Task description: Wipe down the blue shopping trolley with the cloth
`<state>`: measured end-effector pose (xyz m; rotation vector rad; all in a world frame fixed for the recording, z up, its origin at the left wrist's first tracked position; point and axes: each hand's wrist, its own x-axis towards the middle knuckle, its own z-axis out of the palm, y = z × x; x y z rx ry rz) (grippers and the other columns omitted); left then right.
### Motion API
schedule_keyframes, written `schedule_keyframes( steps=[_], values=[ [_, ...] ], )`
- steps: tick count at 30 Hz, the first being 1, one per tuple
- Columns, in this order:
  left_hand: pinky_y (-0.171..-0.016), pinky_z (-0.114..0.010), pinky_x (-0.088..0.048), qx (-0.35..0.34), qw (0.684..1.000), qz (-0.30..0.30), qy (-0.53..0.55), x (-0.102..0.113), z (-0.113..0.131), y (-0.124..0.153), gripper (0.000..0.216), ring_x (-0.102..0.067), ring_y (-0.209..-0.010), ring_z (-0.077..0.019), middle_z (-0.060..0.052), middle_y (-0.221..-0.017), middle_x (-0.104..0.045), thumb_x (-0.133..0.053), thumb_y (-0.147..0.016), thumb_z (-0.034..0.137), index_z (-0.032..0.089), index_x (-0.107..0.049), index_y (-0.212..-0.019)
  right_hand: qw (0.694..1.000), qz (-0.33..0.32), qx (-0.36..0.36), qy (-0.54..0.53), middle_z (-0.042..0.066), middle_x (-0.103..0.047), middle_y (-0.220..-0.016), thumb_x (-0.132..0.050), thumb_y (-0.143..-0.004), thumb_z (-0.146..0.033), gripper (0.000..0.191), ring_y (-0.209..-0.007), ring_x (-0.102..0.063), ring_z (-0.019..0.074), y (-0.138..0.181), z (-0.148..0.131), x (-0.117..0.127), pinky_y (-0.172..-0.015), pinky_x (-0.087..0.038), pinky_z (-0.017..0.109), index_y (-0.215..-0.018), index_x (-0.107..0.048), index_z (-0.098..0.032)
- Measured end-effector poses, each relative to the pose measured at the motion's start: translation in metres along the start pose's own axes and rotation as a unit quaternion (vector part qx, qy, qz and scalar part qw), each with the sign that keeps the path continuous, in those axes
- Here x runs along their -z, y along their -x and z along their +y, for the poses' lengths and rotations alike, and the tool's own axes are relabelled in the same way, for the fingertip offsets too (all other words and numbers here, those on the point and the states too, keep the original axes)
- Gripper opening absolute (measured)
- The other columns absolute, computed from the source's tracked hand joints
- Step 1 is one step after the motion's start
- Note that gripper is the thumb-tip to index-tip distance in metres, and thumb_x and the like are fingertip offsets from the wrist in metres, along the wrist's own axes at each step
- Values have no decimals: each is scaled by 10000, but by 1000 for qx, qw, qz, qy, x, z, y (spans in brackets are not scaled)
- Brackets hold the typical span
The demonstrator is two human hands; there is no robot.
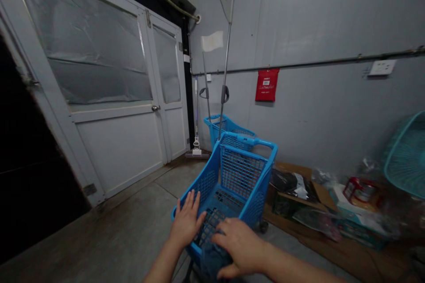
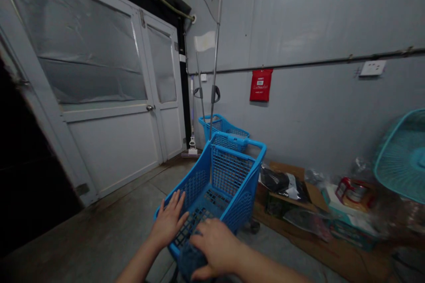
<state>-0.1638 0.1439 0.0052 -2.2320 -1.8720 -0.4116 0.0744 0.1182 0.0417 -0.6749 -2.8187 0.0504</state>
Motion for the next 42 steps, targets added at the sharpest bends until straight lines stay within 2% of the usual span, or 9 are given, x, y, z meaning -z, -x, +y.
schedule_keyframes(
  steps=[4, 7, 15, 18, 21, 29, 33, 37, 42],
  values=[
    [-1128, -574, -187, -5, 1000, -24, -17, 0, -1, 3, 701, -226, -1433, -294, -134, -1558, -219, -369, -915, 520, 191, -188, -1507, 998, -22, 41, 50, 82, -615, -993, -635, -746, -637, 504, -911, -552, 271, -3, -18, -8, -785, -447, 377, -1054, -608, -239],
    [-1130, -591, -169, -8, 999, -48, -19, 3, 0, 6, 760, -204, -1437, -307, -127, -1562, -206, -415, -882, 554, 197, -177, -1509, 996, -33, 62, 50, 71, -608, -1003, -641, -780, -573, 424, -913, -548, 247, 3, 3, 7, -775, -436, 343, -1050, -611, -246],
    [-1132, -610, -136, -3, 997, -82, -3, 15, 6, 13, 816, -189, -1439, -311, -133, -1564, -166, -439, -852, 568, 178, -160, -1512, 981, 26, -132, 139, 83, -613, -1022, -559, -874, -323, 195, -1005, -544, 233, 34, 172, 96, -927, -386, 381, -1006, -652, -214],
    [-1139, -598, -128, -1, 997, -83, -2, 16, 6, 12, 822, -183, -1442, -305, -124, -1567, -166, -442, -847, 571, 180, -161, -1513, 969, 51, -177, 163, 104, -611, -1008, -533, -866, -289, 191, -997, -536, 254, 34, 202, 106, -937, -375, 416, -969, -658, -187],
    [-1137, -600, -133, -6, 997, -76, 1, 16, 3, 10, 814, -182, -1443, -302, -121, -1568, -162, -437, -853, 569, 194, -149, -1515, 967, 50, -185, 166, 105, -618, -918, -511, -861, -297, 199, -907, -552, 243, 26, 188, 94, -848, -410, 367, -893, -662, -170],
    [-1140, -600, -125, -30, 996, -79, 4, 8, -15, -7, 823, -151, -1449, -304, -111, -1572, -144, -417, -862, 612, 200, -129, -1514, 984, 36, -149, 92, 44, -617, -877, -551, -816, -386, 201, -867, -562, 211, 1, 66, 29, -784, -415, 304, -883, -637, -217],
    [-1151, -582, -102, -39, 993, -112, -2, 12, -27, -13, 834, -110, -1455, -284, -99, -1575, -90, -426, -854, 608, 201, -115, -1513, 987, 43, -141, 69, 46, -622, -912, -559, -814, -449, 263, -878, -566, 222, -12, 30, 9, -788, -423, 318, -930, -634, -224],
    [-1152, -585, -95, -48, 989, -137, -8, 17, -36, -11, 852, -99, -1452, -290, -88, -1571, -84, -473, -829, 580, 209, -121, -1511, 993, 13, -81, 81, 34, -636, -901, -565, -823, -463, 270, -842, -579, 200, -17, 47, 16, -744, -427, 287, -943, -637, -231],
    [-1149, -592, -80, -40, 989, -145, -11, 17, -38, -5, 868, -90, -1453, -293, -96, -1568, -68, -493, -812, 559, 202, -120, -1510, 974, 13, -158, 159, 88, -642, -938, -554, -849, -315, 185, -910, -581, 224, 9, 142, 78, -798, -419, 311, -933, -653, -184]
  ],
)
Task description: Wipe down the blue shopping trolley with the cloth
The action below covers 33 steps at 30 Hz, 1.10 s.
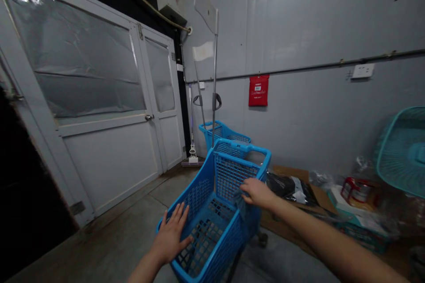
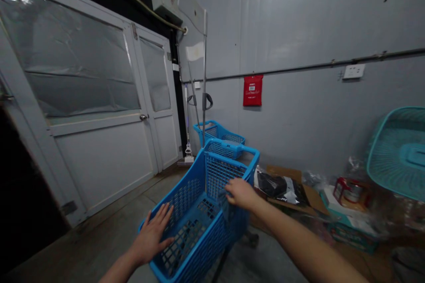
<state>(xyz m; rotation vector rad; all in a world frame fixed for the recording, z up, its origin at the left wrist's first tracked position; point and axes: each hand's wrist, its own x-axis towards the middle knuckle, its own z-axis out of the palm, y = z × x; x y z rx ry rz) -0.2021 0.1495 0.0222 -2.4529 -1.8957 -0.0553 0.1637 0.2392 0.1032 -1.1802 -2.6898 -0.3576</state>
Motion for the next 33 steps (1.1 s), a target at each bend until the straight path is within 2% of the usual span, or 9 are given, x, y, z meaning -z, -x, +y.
schedule_keyframes(
  steps=[3, 5, 10, 13, 17, 20, 23, 28, 33],
  values=[
    [-1150, -590, -73, 0, 1000, 1, 4, 1, 4, 0, 865, -85, -1455, -284, -91, -1572, -67, -482, -816, 571, 210, -117, -1512, 999, 10, -28, 18, 117, -638, -977, -551, -850, -290, 200, -952, -567, 250, -6, 60, 15, -865, -400, 358, -969, -653, -165],
    [-1151, -585, -76, 1, 1000, 2, 7, 3, 3, -3, 869, -86, -1456, -280, -85, -1573, -73, -492, -811, 566, 215, -120, -1513, 999, 15, -38, 23, 111, -640, -955, -564, -841, -300, 193, -925, -570, 249, -9, 75, 18, -851, -404, 355, -951, -654, -169],
    [-1161, -549, -94, 2, 1000, -13, -10, 11, -33, -16, 820, -97, -1455, -269, -88, -1573, -107, -505, -811, 490, 203, -183, -1508, 997, 40, -63, 27, 102, -625, -950, -550, -849, -313, 204, -910, -560, 243, -5, 47, 10, -823, -412, 337, -965, -646, -176],
    [-1157, -554, -66, 56, 996, -27, -60, 18, -46, -27, 739, -112, -1453, -275, -99, -1568, -144, -504, -814, 392, 198, -270, -1488, 995, 71, -66, 11, 84, -612, -958, -552, -854, -313, 213, -923, -545, 239, 4, 14, 7, -833, -414, 336, -1004, -639, -190],
    [-1133, -575, -148, 164, 986, 22, -29, 30, 5, -42, 666, -125, -1448, -301, -153, -1567, -140, -334, -922, 487, 157, -249, -1494, 993, 105, -50, -11, 77, -609, -949, -609, -817, -272, 213, -911, -540, 243, 14, -34, 9, -827, -427, 348, -1014, -634, -196],
    [-1135, -548, -190, 127, 990, 33, 54, 37, 64, -45, 644, -108, -1454, -258, -93, -1581, -110, -201, -958, 528, 205, -161, -1514, 995, 96, 9, -10, 84, -619, -991, -650, -788, -255, 254, -934, -545, 257, 21, -64, 19, -825, -443, 360, -1034, -625, -198],
    [-1140, -563, -163, 122, 990, 52, 48, 42, 88, -40, 667, -106, -1456, -259, -90, -1578, -127, -198, -951, 566, 203, -186, -1510, 993, 102, 66, -1, 95, -624, -1058, -651, -783, -226, 281, -965, -552, 259, 35, -73, 35, -835, -458, 365, -1060, -618, -197],
    [-1137, -574, -161, 101, 993, 49, 31, 43, 64, -29, 666, -94, -1457, -256, -84, -1579, -100, -223, -946, 555, 204, -181, -1510, 985, 167, 42, 32, 116, -628, -1075, -574, -791, -147, 307, -978, -575, 260, 79, -21, 65, -851, -472, 387, -1092, -614, -194],
    [-1142, -556, -165, 78, 995, 41, 46, 44, 57, -28, 637, -125, -1453, -242, -85, -1575, -121, -246, -945, 499, 208, -186, -1510, 967, 220, -125, -40, 109, -629, -1043, -477, -878, -259, 247, -927, -607, 247, 86, 48, 106, -807, -494, 361, -1079, -609, -202]
  ],
)
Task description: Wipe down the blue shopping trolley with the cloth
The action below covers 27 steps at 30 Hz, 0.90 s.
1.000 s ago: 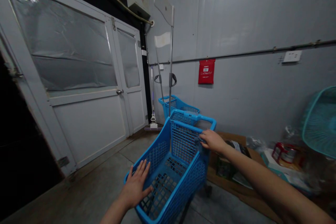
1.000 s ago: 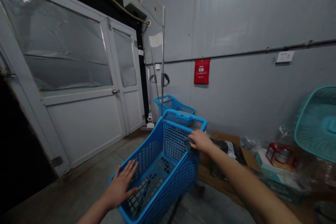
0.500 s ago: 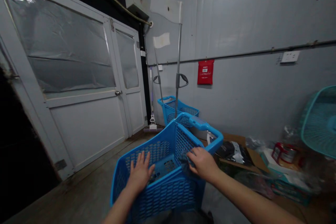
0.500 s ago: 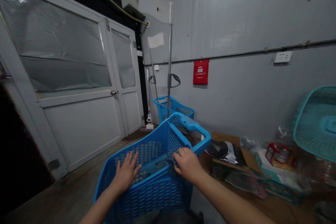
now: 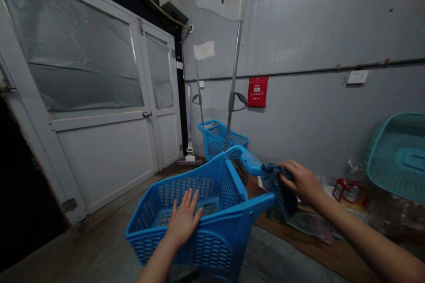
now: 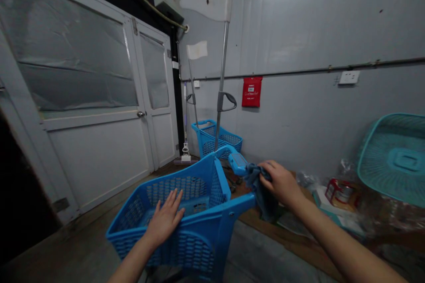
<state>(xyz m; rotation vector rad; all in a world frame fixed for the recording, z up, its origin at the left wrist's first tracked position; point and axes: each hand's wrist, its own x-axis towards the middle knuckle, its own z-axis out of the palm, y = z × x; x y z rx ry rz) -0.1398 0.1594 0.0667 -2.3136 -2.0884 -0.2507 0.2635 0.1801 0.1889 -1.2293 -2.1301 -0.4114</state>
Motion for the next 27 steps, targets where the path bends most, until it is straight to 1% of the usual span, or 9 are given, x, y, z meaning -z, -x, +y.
schedule_keyframes(
  steps=[3, 5, 7, 10, 14, 19, 21, 23, 27],
  values=[
    [-1141, -556, -169, -3, 1000, 2, 9, 0, 4, 2, 636, -119, -1453, -242, -85, -1576, -122, -252, -942, 489, 213, -183, -1511, 998, 15, -28, -48, 127, -601, -1149, -473, -885, -314, 288, -1057, -575, 266, -32, 11, -8, -930, -450, 391, -1110, -607, -194],
    [-1140, -559, -168, 2, 1000, 10, 12, -1, 5, 3, 641, -116, -1454, -247, -86, -1577, -119, -258, -940, 491, 212, -181, -1512, 995, -42, -26, -92, 129, -581, -1206, -534, -845, -331, 351, -1119, -552, 272, -45, 11, -29, -984, -424, 406, -1160, -595, -188],
    [-1135, -567, -172, 10, 1000, 16, 13, -2, 5, 2, 651, -119, -1454, -256, -92, -1578, -117, -271, -933, 492, 208, -182, -1512, 984, -104, -38, -139, 121, -583, -1224, -590, -797, -330, 448, -1134, -550, 274, -49, 12, -52, -996, -421, 420, -1222, -568, -191],
    [-1127, -581, -174, 20, 1000, 16, 8, -3, -1, -1, 659, -133, -1452, -268, -102, -1577, -130, -296, -920, 469, 199, -186, -1511, 974, -112, -60, -188, 112, -601, -1222, -572, -797, -297, 449, -1142, -555, 278, -37, 13, -72, -1018, -406, 448, -1235, -567, -200],
    [-1136, -576, -148, 5, 1000, 23, -6, -2, -25, -5, 651, -115, -1457, -263, -85, -1582, -125, -315, -909, 425, 214, -184, -1511, 971, -72, -49, -221, 107, -613, -1227, -517, -859, -327, 336, -1158, -556, 286, 1, -4, -60, -1044, -389, 468, -1162, -616, -220],
    [-1134, -588, -108, 41, 998, 22, -30, 6, -42, -3, 642, -85, -1457, -283, -119, -1581, -104, -328, -905, 344, 177, -191, -1509, 968, -80, 8, -236, 94, -595, -1246, -484, -920, -321, 264, -1213, -513, 263, 45, -65, -21, -1036, -403, 430, -1140, -620, -265],
    [-1126, -597, -129, 43, 999, 31, 2, 13, -29, 0, 650, -70, -1456, -291, -136, -1579, -89, -311, -929, 393, 167, -147, -1516, 965, -111, 48, -231, 93, -592, -1226, -499, -914, -286, 261, -1188, -521, 250, 46, -85, -10, -1007, -423, 399, -1150, -609, -277],
    [-1130, -588, -138, -3, 997, 42, 63, 23, -5, 5, 666, -48, -1458, -276, -114, -1585, -71, -277, -953, 481, 204, -77, -1524, 964, -137, 81, -211, 89, -587, -1214, -529, -884, -235, 287, -1153, -530, 243, 32, -95, -10, -983, -430, 378, -1158, -601, -280],
    [-1151, -567, -107, -88, 980, 54, 168, 57, 48, 22, 681, 5, -1460, -252, -82, -1597, -10, -224, -968, 552, 253, 50, -1516, 983, -121, 53, -125, 83, -593, -1181, -552, -861, -182, 316, -1111, -527, 219, -31, -83, -43, -973, -404, 337, -1171, -591, -235]
  ],
)
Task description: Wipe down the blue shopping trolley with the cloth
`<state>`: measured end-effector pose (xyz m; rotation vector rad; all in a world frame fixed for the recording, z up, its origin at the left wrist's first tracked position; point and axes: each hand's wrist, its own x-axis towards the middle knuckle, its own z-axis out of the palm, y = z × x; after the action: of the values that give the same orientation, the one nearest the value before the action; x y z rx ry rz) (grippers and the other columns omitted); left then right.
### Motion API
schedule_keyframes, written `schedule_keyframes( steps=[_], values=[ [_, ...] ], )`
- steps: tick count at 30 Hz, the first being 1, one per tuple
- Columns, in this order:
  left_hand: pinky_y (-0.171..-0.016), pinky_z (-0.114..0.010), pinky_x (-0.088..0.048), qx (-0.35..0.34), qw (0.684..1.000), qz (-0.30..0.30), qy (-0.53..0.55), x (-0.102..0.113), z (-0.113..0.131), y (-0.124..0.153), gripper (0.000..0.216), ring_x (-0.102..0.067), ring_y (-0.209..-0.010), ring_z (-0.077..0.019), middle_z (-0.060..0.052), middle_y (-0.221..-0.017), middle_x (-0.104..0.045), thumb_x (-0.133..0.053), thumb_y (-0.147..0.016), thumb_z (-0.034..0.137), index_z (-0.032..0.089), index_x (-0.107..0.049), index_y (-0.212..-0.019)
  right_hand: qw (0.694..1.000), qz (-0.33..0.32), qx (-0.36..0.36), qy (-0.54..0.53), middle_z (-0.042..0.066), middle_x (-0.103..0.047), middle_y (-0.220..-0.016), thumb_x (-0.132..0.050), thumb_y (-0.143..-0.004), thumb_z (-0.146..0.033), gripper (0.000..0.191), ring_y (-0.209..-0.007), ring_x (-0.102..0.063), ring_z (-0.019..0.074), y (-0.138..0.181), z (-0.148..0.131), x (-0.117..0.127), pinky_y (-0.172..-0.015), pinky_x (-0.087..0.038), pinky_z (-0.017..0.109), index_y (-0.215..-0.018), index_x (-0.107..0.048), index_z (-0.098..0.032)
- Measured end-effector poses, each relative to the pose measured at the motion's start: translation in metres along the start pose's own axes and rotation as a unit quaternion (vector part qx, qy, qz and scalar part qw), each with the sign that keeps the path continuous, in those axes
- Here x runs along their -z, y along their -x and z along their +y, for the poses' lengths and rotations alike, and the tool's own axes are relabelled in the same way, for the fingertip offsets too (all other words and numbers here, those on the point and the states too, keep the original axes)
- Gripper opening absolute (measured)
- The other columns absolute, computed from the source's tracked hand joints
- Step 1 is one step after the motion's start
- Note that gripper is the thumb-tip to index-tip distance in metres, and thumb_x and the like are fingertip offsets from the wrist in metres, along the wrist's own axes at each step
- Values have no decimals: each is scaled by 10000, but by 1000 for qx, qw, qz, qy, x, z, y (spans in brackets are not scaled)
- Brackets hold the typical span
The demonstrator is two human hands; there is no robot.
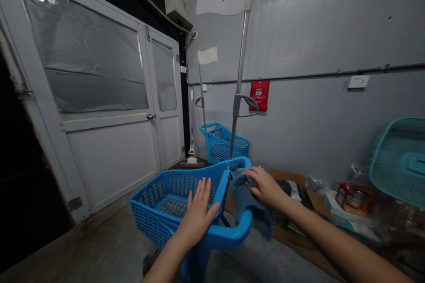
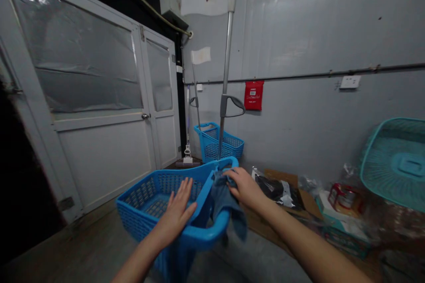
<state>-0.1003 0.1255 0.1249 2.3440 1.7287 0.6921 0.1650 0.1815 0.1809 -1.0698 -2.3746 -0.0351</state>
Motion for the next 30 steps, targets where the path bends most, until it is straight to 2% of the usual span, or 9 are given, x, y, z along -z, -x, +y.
schedule_keyframes(
  steps=[3, 5, 9, 16, 19, 21, 25, 27, 30],
  values=[
    [-1153, -583, -90, -73, 997, -8, 22, 17, 34, 10, 734, 4, -1461, -269, -83, -1598, 4, -268, -950, 593, 277, 94, -1506, 995, -12, -75, 58, 82, -620, -1102, -573, -869, -203, 265, -1047, -550, 205, -52, 36, -20, -924, -408, 308, -1131, -614, -209],
    [-1151, -597, -94, -107, 994, -26, 17, 25, 45, 16, 805, -9, -1460, -287, -84, -1597, 21, -325, -919, 638, 291, 108, -1501, 992, -4, -103, 69, 94, -634, -1039, -582, -856, -196, 228, -1002, -565, 216, -75, 55, -31, -891, -413, 315, -1078, -635, -183],
    [-1146, -619, -82, -105, 994, -23, -12, 27, 46, 19, 899, -4, -1458, -307, -81, -1596, 42, -384, -865, 702, 296, 100, -1504, 992, 20, -107, 56, 104, -651, -1030, -568, -857, -227, 209, -972, -590, 228, -88, 71, -44, -869, -425, 320, -1039, -651, -167],
    [-1157, -586, -100, -102, 995, 8, -20, 27, 31, 9, 883, -40, -1463, -295, -87, -1599, 3, -371, -879, 687, 273, 87, -1510, 996, 70, -56, -7, 67, -651, -1143, -462, -935, -315, 272, -1057, -593, 209, -59, 43, -51, -926, -443, 326, -1126, -626, -212],
    [-1164, -572, -89, -97, 995, 9, -23, 27, 31, 7, 898, -20, -1465, -278, -83, -1599, 21, -371, -873, 697, 263, 91, -1509, 992, 105, -28, -61, 74, -644, -1133, -562, -885, -383, 293, -1052, -593, 232, -43, 19, -49, -927, -453, 360, -1126, -621, -227],
    [-1162, -576, -90, -102, 995, 9, -23, 26, 32, 8, 906, -15, -1465, -283, -85, -1598, 32, -374, -869, 700, 262, 95, -1509, 990, 102, -4, -92, 77, -635, -1139, -668, -803, -426, 378, -1067, -583, 256, -30, 1, -46, -938, -449, 388, -1127, -616, -239],
    [-1152, -596, -94, -118, 993, 7, -25, 26, 34, 12, 944, -17, -1461, -310, -97, -1594, 42, -398, -848, 717, 262, 102, -1507, 990, 77, 18, -119, 79, -611, -1178, -693, -776, -331, 377, -1096, -569, 255, -10, -30, -40, -958, -440, 394, -1134, -601, -255],
    [-1147, -608, -96, -127, 992, -7, -27, 27, 37, 14, 992, -16, -1459, -323, -107, -1593, 38, -434, -821, 732, 257, 103, -1507, 990, 77, 25, -118, 81, -615, -1172, -627, -817, -271, 323, -1089, -574, 238, -9, -31, -38, -958, -441, 381, -1138, -595, -246],
    [-1145, -616, -96, -136, 990, -32, -29, 29, 44, 17, 1046, -9, -1458, -326, -106, -1593, 35, -496, -788, 732, 258, 97, -1507, 996, 62, -3, -64, 91, -620, -1190, -561, -851, -247, 364, -1101, -576, 222, -27, -9, -37, -967, -437, 357, -1213, -563, -215]
  ],
)
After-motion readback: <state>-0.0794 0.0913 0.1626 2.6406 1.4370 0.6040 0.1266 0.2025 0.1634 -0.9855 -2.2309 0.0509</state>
